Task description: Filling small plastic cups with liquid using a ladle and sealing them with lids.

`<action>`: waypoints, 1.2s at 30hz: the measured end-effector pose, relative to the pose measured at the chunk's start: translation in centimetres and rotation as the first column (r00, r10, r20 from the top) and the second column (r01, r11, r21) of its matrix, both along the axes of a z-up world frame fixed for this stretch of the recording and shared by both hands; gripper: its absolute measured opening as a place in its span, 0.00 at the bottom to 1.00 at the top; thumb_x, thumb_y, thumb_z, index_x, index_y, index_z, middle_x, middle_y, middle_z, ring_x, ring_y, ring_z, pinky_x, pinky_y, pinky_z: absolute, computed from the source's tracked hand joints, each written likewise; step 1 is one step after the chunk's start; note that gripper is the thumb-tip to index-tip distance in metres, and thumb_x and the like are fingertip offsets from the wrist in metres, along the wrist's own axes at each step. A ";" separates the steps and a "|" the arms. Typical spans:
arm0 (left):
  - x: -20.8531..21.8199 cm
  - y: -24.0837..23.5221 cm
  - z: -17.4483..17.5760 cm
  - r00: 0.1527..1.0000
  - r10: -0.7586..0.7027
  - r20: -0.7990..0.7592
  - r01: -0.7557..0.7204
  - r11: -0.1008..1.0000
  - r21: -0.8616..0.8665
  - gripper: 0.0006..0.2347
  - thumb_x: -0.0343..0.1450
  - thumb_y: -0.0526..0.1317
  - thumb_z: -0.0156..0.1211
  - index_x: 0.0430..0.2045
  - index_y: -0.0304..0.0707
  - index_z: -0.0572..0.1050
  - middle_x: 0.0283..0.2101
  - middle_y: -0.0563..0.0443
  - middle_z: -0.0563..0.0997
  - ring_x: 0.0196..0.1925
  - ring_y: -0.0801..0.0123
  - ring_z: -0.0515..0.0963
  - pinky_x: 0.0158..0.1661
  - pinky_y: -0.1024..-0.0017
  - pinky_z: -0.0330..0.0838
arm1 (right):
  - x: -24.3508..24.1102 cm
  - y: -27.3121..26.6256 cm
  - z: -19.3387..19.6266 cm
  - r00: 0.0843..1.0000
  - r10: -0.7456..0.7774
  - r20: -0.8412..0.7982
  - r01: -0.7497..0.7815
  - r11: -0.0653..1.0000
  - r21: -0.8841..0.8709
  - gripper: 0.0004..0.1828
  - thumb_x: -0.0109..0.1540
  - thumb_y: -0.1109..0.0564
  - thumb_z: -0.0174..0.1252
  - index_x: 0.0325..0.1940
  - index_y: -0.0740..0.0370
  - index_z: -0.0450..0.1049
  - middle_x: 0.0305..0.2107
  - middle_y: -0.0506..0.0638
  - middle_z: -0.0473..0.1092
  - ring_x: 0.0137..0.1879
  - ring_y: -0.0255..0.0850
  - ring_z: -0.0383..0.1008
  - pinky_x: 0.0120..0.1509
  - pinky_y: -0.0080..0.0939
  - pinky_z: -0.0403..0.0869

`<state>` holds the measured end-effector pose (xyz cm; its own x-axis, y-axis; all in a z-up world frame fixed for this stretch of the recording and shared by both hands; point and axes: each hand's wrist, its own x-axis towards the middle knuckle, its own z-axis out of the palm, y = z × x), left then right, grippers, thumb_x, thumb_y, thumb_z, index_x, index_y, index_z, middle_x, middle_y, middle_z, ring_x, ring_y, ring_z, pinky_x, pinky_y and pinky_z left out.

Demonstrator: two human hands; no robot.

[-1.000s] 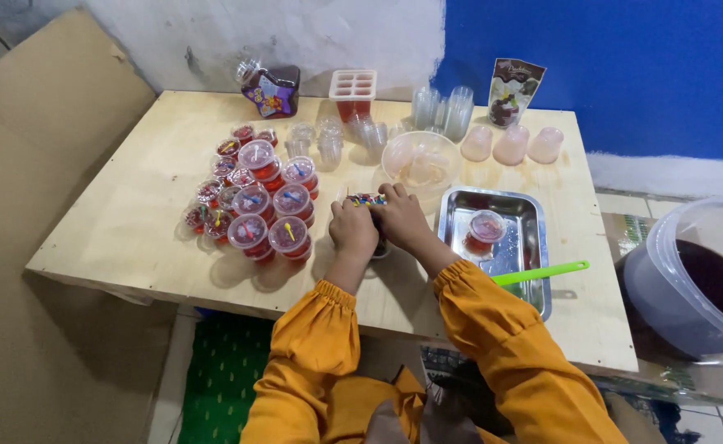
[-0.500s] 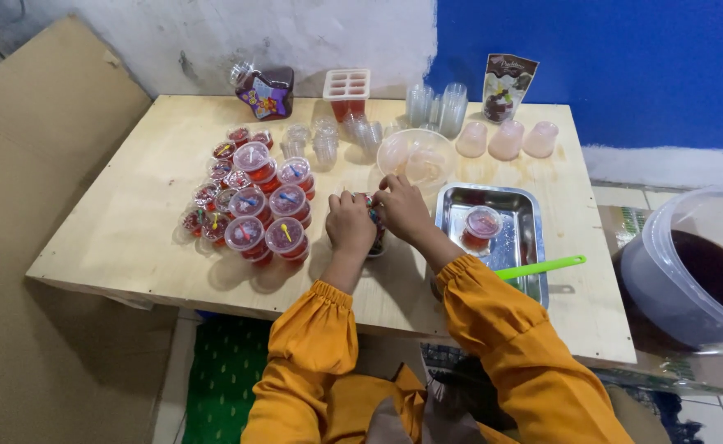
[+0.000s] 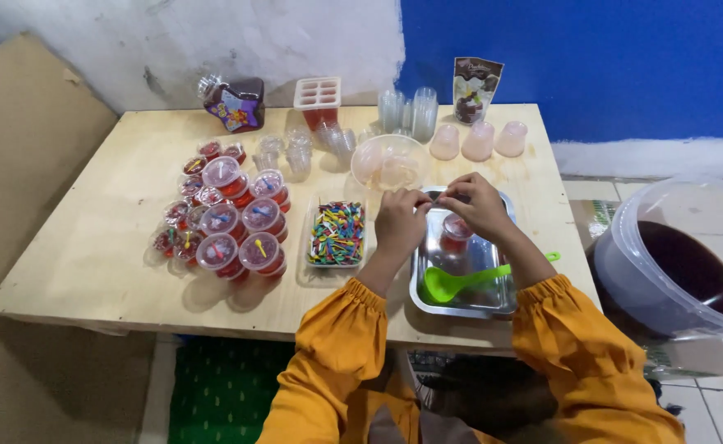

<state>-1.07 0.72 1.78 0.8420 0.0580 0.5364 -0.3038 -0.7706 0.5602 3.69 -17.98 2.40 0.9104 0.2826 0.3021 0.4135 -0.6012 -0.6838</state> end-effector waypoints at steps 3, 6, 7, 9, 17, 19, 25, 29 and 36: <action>0.6 -2.3 -0.2 0.996 -0.068 -0.053 0.067 0.998 -0.018 0.02 0.68 0.43 0.67 0.28 0.54 0.80 0.29 0.61 0.75 0.40 0.65 0.76 0.41 0.70 0.77 | 0.2 -2.9 -1.1 0.997 -0.054 -0.058 0.052 0.998 -0.032 0.12 0.59 0.47 0.68 0.41 0.55 0.83 0.46 0.56 0.72 0.55 0.57 0.74 0.58 0.52 0.74; 0.9 -3.3 -1.3 0.989 -0.134 -0.055 0.135 0.991 0.002 0.02 0.65 0.42 0.68 0.26 0.52 0.80 0.31 0.57 0.75 0.41 0.62 0.75 0.42 0.67 0.77 | -0.3 -4.3 -1.6 0.986 -0.091 -0.141 0.084 0.995 -0.055 0.13 0.59 0.47 0.67 0.41 0.56 0.84 0.45 0.57 0.72 0.54 0.58 0.75 0.58 0.53 0.74; 1.2 -3.5 -1.7 0.986 -0.160 -0.044 0.162 0.987 0.023 0.03 0.63 0.42 0.69 0.25 0.51 0.80 0.32 0.56 0.75 0.42 0.59 0.75 0.42 0.65 0.77 | -0.5 -4.7 -1.6 0.979 -0.095 -0.182 0.083 0.994 -0.073 0.14 0.59 0.47 0.67 0.41 0.57 0.84 0.45 0.58 0.72 0.53 0.59 0.76 0.57 0.55 0.74; 1.2 -3.8 -1.8 0.986 -0.163 -0.044 0.164 0.986 0.021 0.03 0.62 0.41 0.70 0.24 0.49 0.81 0.32 0.54 0.75 0.42 0.58 0.75 0.42 0.65 0.77 | -0.7 -4.5 -1.3 0.964 -0.116 -0.240 0.098 0.991 -0.085 0.13 0.59 0.47 0.67 0.41 0.57 0.85 0.45 0.58 0.72 0.54 0.58 0.75 0.59 0.53 0.73; 1.6 -3.7 -3.9 0.984 -0.176 0.026 0.175 0.984 0.039 0.04 0.58 0.42 0.71 0.19 0.48 0.81 0.35 0.50 0.75 0.43 0.51 0.75 0.42 0.60 0.75 | -0.1 -4.1 -2.8 0.907 -0.213 -0.363 0.174 0.975 -0.137 0.15 0.53 0.41 0.70 0.33 0.52 0.87 0.39 0.55 0.75 0.52 0.56 0.76 0.57 0.52 0.73; 1.5 -3.7 -3.8 0.989 -0.149 0.011 0.148 0.987 0.061 0.04 0.58 0.42 0.71 0.19 0.50 0.82 0.36 0.51 0.75 0.43 0.52 0.75 0.43 0.59 0.74 | 0.0 -4.1 -2.5 0.894 -0.247 -0.373 0.188 0.964 -0.189 0.14 0.50 0.39 0.70 0.30 0.47 0.86 0.31 0.50 0.77 0.47 0.52 0.79 0.53 0.47 0.75; 1.0 -3.8 -3.2 0.993 -0.081 -0.082 0.088 0.993 0.084 0.04 0.59 0.45 0.72 0.21 0.53 0.83 0.38 0.54 0.76 0.47 0.57 0.74 0.46 0.57 0.71 | 0.0 -3.6 -2.3 0.881 -0.280 -0.381 0.230 0.958 -0.172 0.14 0.48 0.42 0.73 0.31 0.51 0.87 0.30 0.54 0.78 0.46 0.54 0.79 0.52 0.48 0.75; 1.1 -3.9 -3.4 0.992 -0.069 -0.108 0.078 0.993 0.086 0.03 0.60 0.45 0.71 0.21 0.56 0.82 0.38 0.55 0.76 0.47 0.58 0.74 0.48 0.54 0.69 | -0.1 -3.5 -2.3 0.875 -0.295 -0.385 0.252 0.955 -0.159 0.14 0.49 0.42 0.72 0.31 0.50 0.86 0.24 0.52 0.77 0.42 0.51 0.79 0.48 0.46 0.75; 1.0 -4.0 -3.2 0.982 -0.058 -0.177 0.073 0.994 0.079 0.03 0.61 0.46 0.71 0.23 0.58 0.82 0.39 0.58 0.77 0.50 0.60 0.74 0.50 0.53 0.68 | -0.4 -3.5 -2.4 0.879 -0.301 -0.371 0.277 0.954 -0.118 0.13 0.49 0.46 0.74 0.32 0.54 0.86 0.34 0.60 0.79 0.45 0.58 0.79 0.50 0.48 0.74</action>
<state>-0.11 -3.26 -1.42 0.9234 -0.0400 0.3818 -0.2589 -0.7992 0.5425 3.33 -21.47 0.00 0.9957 -0.0041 -0.0927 -0.0692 -0.6985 -0.7122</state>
